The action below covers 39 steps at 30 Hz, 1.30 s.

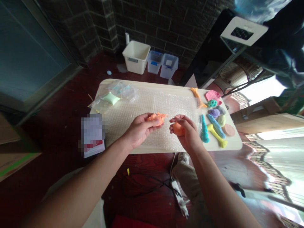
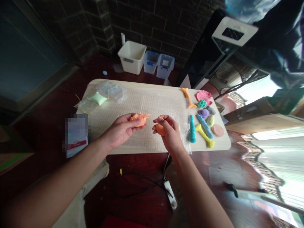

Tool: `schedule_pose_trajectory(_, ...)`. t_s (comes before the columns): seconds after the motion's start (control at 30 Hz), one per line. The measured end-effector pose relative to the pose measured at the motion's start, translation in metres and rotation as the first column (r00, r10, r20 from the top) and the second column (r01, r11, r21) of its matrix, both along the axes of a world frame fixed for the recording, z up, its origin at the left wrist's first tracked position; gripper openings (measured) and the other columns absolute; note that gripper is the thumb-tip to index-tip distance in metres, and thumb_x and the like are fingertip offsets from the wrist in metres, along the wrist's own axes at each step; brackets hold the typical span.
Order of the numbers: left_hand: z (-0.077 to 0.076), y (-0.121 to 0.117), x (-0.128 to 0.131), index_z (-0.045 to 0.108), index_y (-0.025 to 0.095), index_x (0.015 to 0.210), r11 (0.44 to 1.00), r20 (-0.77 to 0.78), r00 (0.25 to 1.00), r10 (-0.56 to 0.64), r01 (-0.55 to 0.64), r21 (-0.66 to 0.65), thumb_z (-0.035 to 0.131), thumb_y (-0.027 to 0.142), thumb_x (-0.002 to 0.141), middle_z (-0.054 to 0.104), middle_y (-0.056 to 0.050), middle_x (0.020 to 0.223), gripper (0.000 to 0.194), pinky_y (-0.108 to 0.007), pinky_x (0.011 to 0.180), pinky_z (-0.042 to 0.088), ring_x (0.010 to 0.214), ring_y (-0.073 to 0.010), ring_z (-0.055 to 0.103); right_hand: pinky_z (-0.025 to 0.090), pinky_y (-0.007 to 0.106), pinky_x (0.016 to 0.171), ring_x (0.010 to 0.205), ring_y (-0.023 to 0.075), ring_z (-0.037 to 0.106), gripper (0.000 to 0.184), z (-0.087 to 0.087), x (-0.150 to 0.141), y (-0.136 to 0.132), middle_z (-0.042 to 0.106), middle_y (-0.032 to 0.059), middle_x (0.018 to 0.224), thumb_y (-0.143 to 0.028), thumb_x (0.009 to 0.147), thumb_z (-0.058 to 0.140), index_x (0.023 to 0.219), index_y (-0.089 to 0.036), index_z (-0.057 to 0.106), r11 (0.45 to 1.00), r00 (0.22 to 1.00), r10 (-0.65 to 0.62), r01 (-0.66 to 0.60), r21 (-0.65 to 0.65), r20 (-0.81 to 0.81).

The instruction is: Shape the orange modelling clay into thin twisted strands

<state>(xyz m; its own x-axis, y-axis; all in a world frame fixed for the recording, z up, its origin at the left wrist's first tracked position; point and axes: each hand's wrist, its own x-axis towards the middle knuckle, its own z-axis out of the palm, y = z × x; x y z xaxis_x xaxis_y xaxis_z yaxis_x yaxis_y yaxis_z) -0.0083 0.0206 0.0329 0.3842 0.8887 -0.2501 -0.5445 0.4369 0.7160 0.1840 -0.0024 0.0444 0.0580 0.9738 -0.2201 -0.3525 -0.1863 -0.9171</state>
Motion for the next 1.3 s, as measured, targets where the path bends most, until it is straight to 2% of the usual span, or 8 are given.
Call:
schedule_pose_trajectory(0.1, -0.003, 0.002, -0.001, 0.071, 0.013, 0.083, 0.999, -0.053, 0.998, 0.033, -0.031, 0.027, 0.082, 0.017, 0.075, 0.071, -0.006, 0.094, 0.014, -0.029, 0.082, 0.046, 0.088, -0.0150, 0.062, 0.048, 0.033, 0.060, 0.068, 0.0192, 0.063, 0.014, -0.002, 0.002, 0.004, 0.071, 0.0060, 0.082, -0.034, 0.078, 0.060, 0.080, -0.021, 0.066, 0.996, 0.993, 0.015, -0.025, -0.083, -0.119)
schedule_pose_trajectory(0.17, -0.004, 0.002, -0.001, 0.070, 0.014, 0.080, 0.998, -0.099, 0.993, 0.057, -0.053, 0.042, 0.082, 0.019, 0.074, 0.069, -0.005, 0.090, 0.015, -0.027, 0.074, 0.044, 0.083, -0.0136, 0.059, 0.049, 0.034, 0.062, 0.069, 0.0202, 0.062, 0.018, -0.005, 0.003, 0.005, 0.071, 0.0082, 0.081, -0.033, 0.077, 0.054, 0.077, -0.021, 0.067, 0.993, 0.995, 0.043, -0.052, -0.105, -0.088)
schedule_pose_trajectory(0.37, -0.002, -0.001, 0.000, 0.068, 0.014, 0.084, 0.995, -0.109, 0.990, 0.084, -0.088, -0.035, 0.086, 0.020, 0.069, 0.071, -0.005, 0.091, 0.025, -0.031, 0.081, 0.049, 0.087, -0.0159, 0.064, 0.053, 0.034, 0.072, 0.082, 0.0219, 0.066, 0.019, -0.006, -0.001, 0.004, 0.072, 0.0074, 0.086, -0.034, 0.081, 0.066, 0.090, -0.020, 0.076, 0.985, 0.999, 0.052, -0.048, -0.168, 0.017)
schedule_pose_trajectory(0.67, -0.001, -0.002, -0.001, 0.073, 0.012, 0.092, 0.999, -0.141, 0.989, -0.033, 0.038, 0.029, 0.082, 0.024, 0.075, 0.070, -0.005, 0.091, 0.022, -0.029, 0.082, 0.047, 0.084, -0.0142, 0.063, 0.056, 0.031, 0.082, 0.084, 0.0176, 0.068, 0.024, -0.006, 0.002, 0.002, 0.075, 0.0030, 0.087, -0.038, 0.069, 0.093, 0.077, -0.022, 0.077, 0.997, 1.000, 0.006, -0.006, -0.080, -0.004)
schedule_pose_trajectory(0.83, -0.002, -0.002, 0.000, 0.072, 0.014, 0.089, 0.999, -0.184, 0.983, -0.009, 0.017, 0.041, 0.086, 0.024, 0.070, 0.069, -0.003, 0.090, 0.026, -0.029, 0.079, 0.046, 0.084, -0.0146, 0.062, 0.057, 0.031, 0.071, 0.077, 0.0166, 0.068, 0.027, -0.011, 0.003, 0.004, 0.074, 0.0004, 0.085, -0.040, 0.069, 0.093, 0.078, -0.024, 0.072, 0.997, 0.996, -0.072, 0.074, -0.026, 0.056)
schedule_pose_trajectory(0.93, -0.002, -0.003, 0.000, 0.070, 0.015, 0.089, 0.998, -0.176, 0.984, -0.009, 0.018, 0.053, 0.085, 0.023, 0.071, 0.070, -0.003, 0.091, 0.025, -0.029, 0.080, 0.047, 0.085, -0.0151, 0.063, 0.058, 0.032, 0.076, 0.076, 0.0153, 0.068, 0.029, -0.010, -0.001, 0.001, 0.073, -0.0012, 0.084, -0.032, 0.068, 0.095, 0.084, -0.025, 0.071, 0.996, 0.996, -0.090, 0.090, 0.010, 0.027)
schedule_pose_trajectory(1.07, 0.000, -0.004, 0.000, 0.071, 0.016, 0.090, 0.996, -0.190, 0.982, -0.022, 0.039, 0.086, 0.082, 0.023, 0.074, 0.070, -0.004, 0.092, 0.021, -0.030, 0.081, 0.047, 0.086, -0.0159, 0.063, 0.057, 0.037, 0.084, 0.085, 0.0182, 0.070, 0.025, -0.009, -0.006, -0.003, 0.075, 0.0034, 0.097, -0.033, 0.079, 0.086, 0.099, -0.024, 0.074, 0.996, 0.988, -0.037, 0.023, 0.090, 0.151)
schedule_pose_trajectory(1.3, 0.001, -0.005, 0.001, 0.072, 0.016, 0.095, 0.994, -0.167, 0.986, -0.028, 0.045, 0.097, 0.081, 0.023, 0.076, 0.070, -0.004, 0.093, 0.022, -0.030, 0.082, 0.048, 0.087, -0.0152, 0.063, 0.055, 0.034, 0.080, 0.082, 0.0172, 0.067, 0.018, -0.010, -0.009, -0.005, 0.073, 0.0029, 0.092, -0.035, 0.083, 0.083, 0.092, -0.023, 0.073, 0.986, 0.970, -0.092, 0.056, 0.159, 0.225)
